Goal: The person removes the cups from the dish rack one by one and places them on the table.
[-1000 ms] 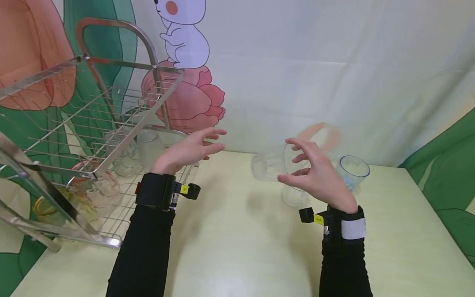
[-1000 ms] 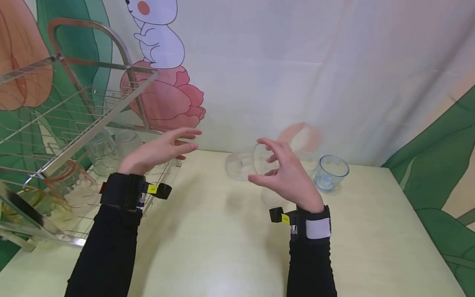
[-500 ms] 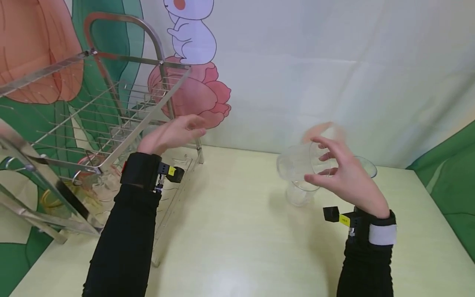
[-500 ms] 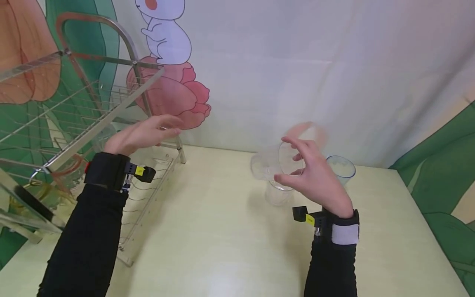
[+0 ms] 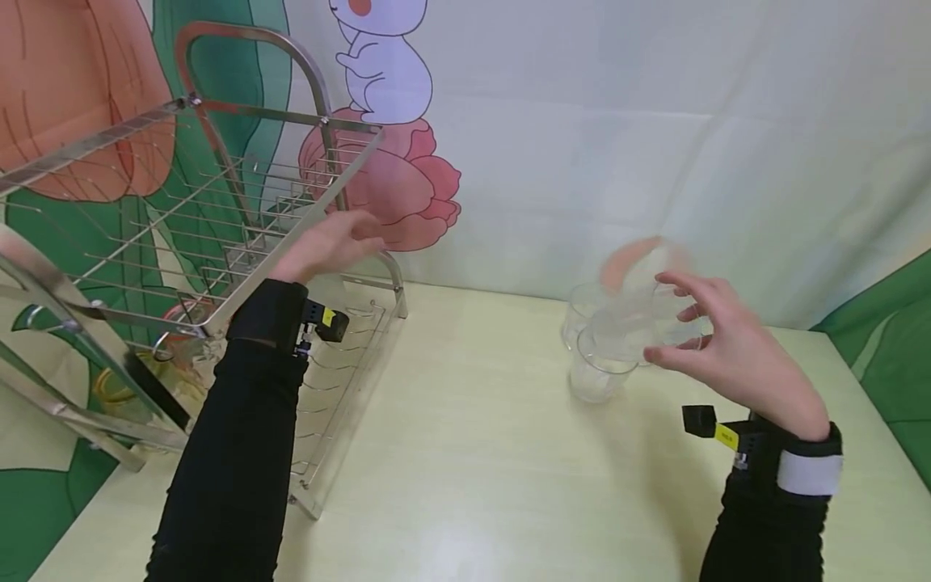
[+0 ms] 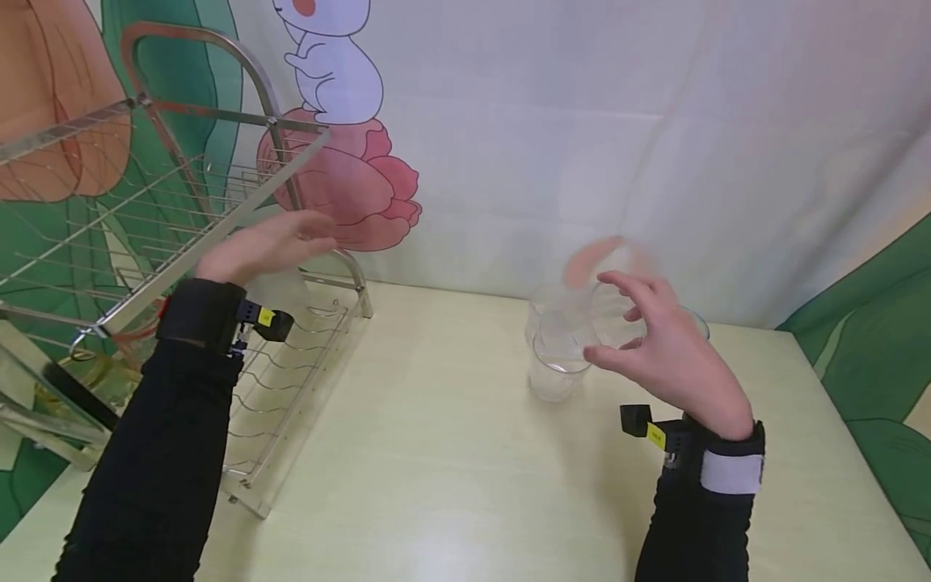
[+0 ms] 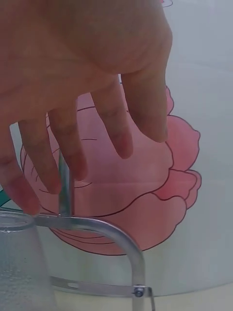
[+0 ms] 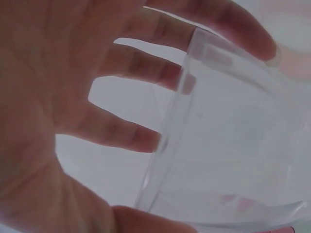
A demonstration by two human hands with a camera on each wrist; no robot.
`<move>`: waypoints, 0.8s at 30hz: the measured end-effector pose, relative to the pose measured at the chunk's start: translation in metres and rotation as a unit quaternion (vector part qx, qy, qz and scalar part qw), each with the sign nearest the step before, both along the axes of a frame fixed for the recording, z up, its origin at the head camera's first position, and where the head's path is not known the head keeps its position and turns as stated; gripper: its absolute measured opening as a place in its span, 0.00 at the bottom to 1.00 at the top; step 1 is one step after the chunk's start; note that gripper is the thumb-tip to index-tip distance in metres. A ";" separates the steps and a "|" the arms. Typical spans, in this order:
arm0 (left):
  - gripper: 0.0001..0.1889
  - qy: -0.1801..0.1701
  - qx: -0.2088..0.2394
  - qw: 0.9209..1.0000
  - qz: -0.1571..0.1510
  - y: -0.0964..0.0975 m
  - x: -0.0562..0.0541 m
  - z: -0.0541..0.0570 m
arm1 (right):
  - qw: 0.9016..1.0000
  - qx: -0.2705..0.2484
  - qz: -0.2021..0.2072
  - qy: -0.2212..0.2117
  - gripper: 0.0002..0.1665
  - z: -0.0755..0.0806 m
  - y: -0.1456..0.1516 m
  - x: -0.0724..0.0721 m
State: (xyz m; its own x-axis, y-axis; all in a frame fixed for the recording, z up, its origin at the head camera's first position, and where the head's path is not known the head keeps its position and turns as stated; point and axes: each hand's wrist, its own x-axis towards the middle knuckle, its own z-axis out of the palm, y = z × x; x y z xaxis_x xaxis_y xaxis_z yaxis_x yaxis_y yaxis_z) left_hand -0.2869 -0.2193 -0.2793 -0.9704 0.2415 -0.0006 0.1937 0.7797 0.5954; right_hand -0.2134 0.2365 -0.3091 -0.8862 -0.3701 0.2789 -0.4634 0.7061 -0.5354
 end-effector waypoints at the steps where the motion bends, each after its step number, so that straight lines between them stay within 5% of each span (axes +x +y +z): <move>1: 0.24 0.002 0.003 1.000 0.002 -0.002 -0.001 -0.001 | 1.000 0.006 -0.002 0.000 0.46 0.001 0.003 0.001; 16: 0.23 -0.009 -0.039 0.997 0.064 -0.020 -0.011 -0.008 | 0.993 0.099 -0.053 -0.046 0.49 0.005 0.033 0.007; 24: 0.24 0.008 -0.038 0.995 0.095 -0.020 -0.014 -0.013 | 0.990 0.122 -0.044 -0.062 0.49 0.002 0.038 0.004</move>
